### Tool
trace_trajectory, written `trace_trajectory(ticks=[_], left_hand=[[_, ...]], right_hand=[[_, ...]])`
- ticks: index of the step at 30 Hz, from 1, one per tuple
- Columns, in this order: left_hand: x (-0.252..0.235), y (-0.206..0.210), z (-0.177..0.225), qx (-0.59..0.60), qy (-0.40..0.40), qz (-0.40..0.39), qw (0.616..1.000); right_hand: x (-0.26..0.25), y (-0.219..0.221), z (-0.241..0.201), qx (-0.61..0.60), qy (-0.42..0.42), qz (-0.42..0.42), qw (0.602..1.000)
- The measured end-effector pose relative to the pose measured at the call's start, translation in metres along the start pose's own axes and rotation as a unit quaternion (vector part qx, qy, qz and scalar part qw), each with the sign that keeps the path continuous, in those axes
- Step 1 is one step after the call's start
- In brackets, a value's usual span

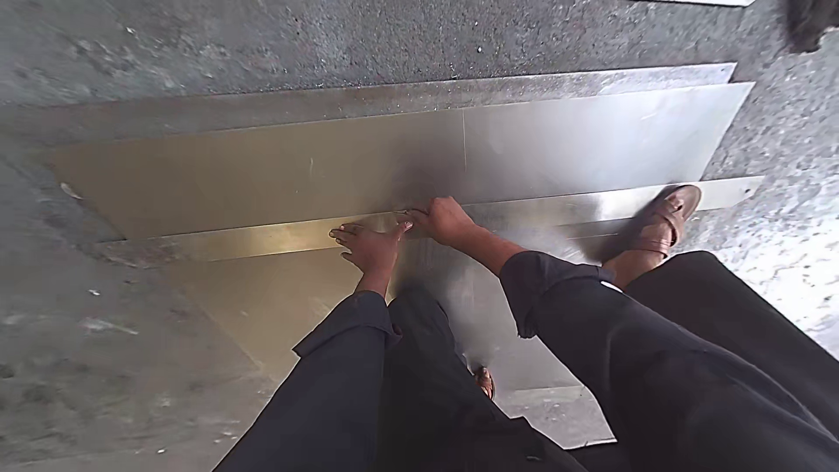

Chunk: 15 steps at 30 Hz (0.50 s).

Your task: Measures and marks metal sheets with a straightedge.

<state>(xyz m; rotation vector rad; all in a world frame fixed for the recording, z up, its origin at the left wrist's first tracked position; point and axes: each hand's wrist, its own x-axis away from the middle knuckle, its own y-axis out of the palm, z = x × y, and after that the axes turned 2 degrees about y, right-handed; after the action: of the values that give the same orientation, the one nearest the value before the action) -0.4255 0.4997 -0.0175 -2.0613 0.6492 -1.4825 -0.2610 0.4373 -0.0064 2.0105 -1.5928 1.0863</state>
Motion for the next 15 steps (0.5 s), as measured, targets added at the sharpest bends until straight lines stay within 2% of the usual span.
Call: trace_trajectory(ticks=[5, 8, 12, 15], left_hand=[[-0.002, 0.003, -0.001, -0.014, -0.009, 0.003, 1.0], [-0.003, 0.003, 0.002, -0.014, -0.013, -0.001, 1.0], [-0.001, 0.001, 0.004, -0.015, -0.018, 0.003, 1.0], [-0.002, 0.003, 0.003, -0.012, -0.028, 0.009, 0.999]], right_hand=[[0.058, -0.054, 0.078, 0.068, 0.005, 0.035, 0.997], [0.107, -0.106, 0.13, 0.109, 0.013, 0.062, 0.992], [0.188, -0.188, 0.198, 0.113, 0.126, 0.101, 0.98], [0.27, -0.249, 0.29, 0.176, 0.165, 0.156, 0.958]])
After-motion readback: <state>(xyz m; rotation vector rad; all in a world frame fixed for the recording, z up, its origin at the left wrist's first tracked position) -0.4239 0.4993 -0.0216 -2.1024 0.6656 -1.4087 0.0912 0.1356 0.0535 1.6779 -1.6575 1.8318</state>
